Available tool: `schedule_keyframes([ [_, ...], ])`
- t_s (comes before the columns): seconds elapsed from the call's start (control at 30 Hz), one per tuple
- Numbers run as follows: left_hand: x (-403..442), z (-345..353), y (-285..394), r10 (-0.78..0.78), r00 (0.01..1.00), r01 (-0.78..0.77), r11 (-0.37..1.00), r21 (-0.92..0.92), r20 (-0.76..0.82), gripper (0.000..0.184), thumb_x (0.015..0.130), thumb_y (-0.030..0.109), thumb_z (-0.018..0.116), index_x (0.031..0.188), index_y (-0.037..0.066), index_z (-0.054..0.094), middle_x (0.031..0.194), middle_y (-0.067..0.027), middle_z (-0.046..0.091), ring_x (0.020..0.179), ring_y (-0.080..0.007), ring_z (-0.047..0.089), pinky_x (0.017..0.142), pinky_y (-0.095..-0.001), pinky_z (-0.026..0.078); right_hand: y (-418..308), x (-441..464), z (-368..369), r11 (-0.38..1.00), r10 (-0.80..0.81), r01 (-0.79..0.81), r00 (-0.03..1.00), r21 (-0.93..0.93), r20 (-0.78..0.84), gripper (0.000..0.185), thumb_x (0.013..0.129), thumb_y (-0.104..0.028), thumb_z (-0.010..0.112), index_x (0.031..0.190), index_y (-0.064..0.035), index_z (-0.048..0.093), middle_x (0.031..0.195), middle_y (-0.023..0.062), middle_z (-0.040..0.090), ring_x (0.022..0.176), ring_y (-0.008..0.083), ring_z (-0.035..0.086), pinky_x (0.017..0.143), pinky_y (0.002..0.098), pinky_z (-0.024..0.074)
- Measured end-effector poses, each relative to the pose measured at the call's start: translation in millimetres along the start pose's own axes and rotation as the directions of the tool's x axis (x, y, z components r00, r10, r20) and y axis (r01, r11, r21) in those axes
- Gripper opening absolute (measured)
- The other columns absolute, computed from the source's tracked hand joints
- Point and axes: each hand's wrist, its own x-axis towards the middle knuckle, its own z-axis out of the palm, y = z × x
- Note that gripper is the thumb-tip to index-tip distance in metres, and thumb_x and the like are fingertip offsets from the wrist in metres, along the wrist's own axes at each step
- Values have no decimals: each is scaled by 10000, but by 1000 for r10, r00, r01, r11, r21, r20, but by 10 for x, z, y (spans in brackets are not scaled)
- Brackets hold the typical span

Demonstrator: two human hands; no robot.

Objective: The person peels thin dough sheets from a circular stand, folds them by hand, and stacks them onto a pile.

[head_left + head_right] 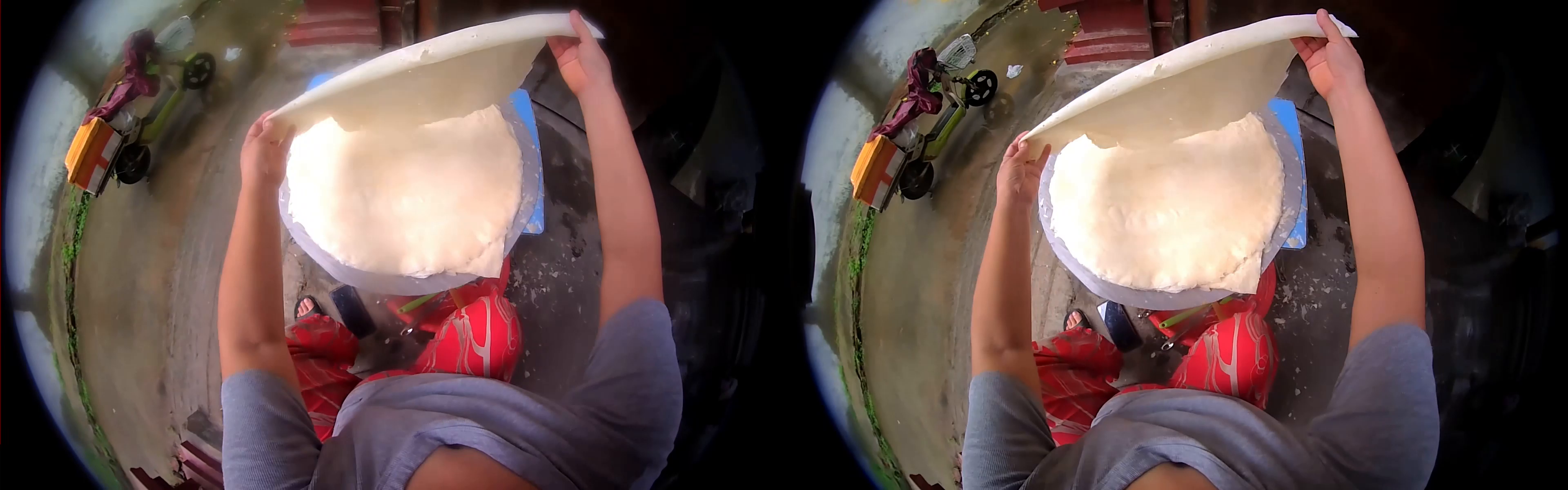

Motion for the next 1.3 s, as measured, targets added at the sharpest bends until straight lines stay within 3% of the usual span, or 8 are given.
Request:
schedule_keyframes([
  [0.1,-149,-241,100,217,964,-230,970,74,155,164,933,60,535,1073,-16,575,1094,-110,608,1055,-215,579,1004,-355,457,68,-452,-154,997,68,-66,996,36,-55,311,907,-249,617,1112,-33,527,1056,82,605,1005,205,594,910,350,503],
  [0.33,-927,-1075,-630,130,975,-211,794,570,180,206,911,-36,491,1030,-2,655,1081,-62,651,1161,-187,532,1013,-304,366,885,-1804,-1384,879,435,-472,849,-62,-299,365,907,-273,612,1201,-73,528,1095,47,619,944,157,618,777,311,518],
  [0.53,-1646,-1362,-1047,70,940,-320,527,787,335,293,824,-143,459,959,25,657,1034,-79,666,1245,-268,485,1055,-323,329,837,-2495,-1763,898,384,-438,819,-32,-427,385,885,-261,643,1205,-77,532,1124,59,612,940,178,626,753,322,534],
  [0.63,-1828,-1204,-1023,90,931,-365,184,913,354,346,753,-105,498,1033,44,636,1176,-122,603,1289,-353,414,1080,-425,289,795,-2639,-1773,886,407,-463,815,-40,-412,385,875,-268,659,1191,-82,541,1101,50,619,928,171,623,745,313,526],
  [0.7,-2040,-759,-997,316,850,-314,-338,887,421,456,714,-14,543,1161,72,575,1368,-148,447,1338,-425,287,1087,-544,200,848,-2684,-1781,865,461,-501,786,13,-411,383,866,-262,672,1182,-88,545,1086,45,623,914,167,621,737,307,520],
  [0.9,-1991,-158,-1286,-419,360,-908,47,416,834,562,915,287,487,1435,143,328,1506,-93,275,1403,-300,217,1117,-515,155,972,-2795,-1805,815,552,-573,724,83,-414,360,831,-214,714,1139,-106,562,1047,28,626,881,150,607,701,279,495],
  [1.17,-1261,-604,-1229,-288,713,-683,-494,539,640,519,966,434,335,1459,279,286,1534,1,226,1427,-258,147,1120,-540,68,1040,-2778,-1943,836,501,-547,728,44,-467,332,842,-174,690,1142,-112,562,1058,23,622,871,146,598,689,274,484],
  [1.3,-1122,-650,-1191,-173,915,-403,-434,806,364,487,962,420,358,1436,324,312,1534,-6,218,1424,-326,115,1095,-618,60,1044,-2768,-1879,859,495,-493,735,136,-464,330,845,-168,685,1145,-109,562,1079,23,616,880,147,596,707,273,481],
])
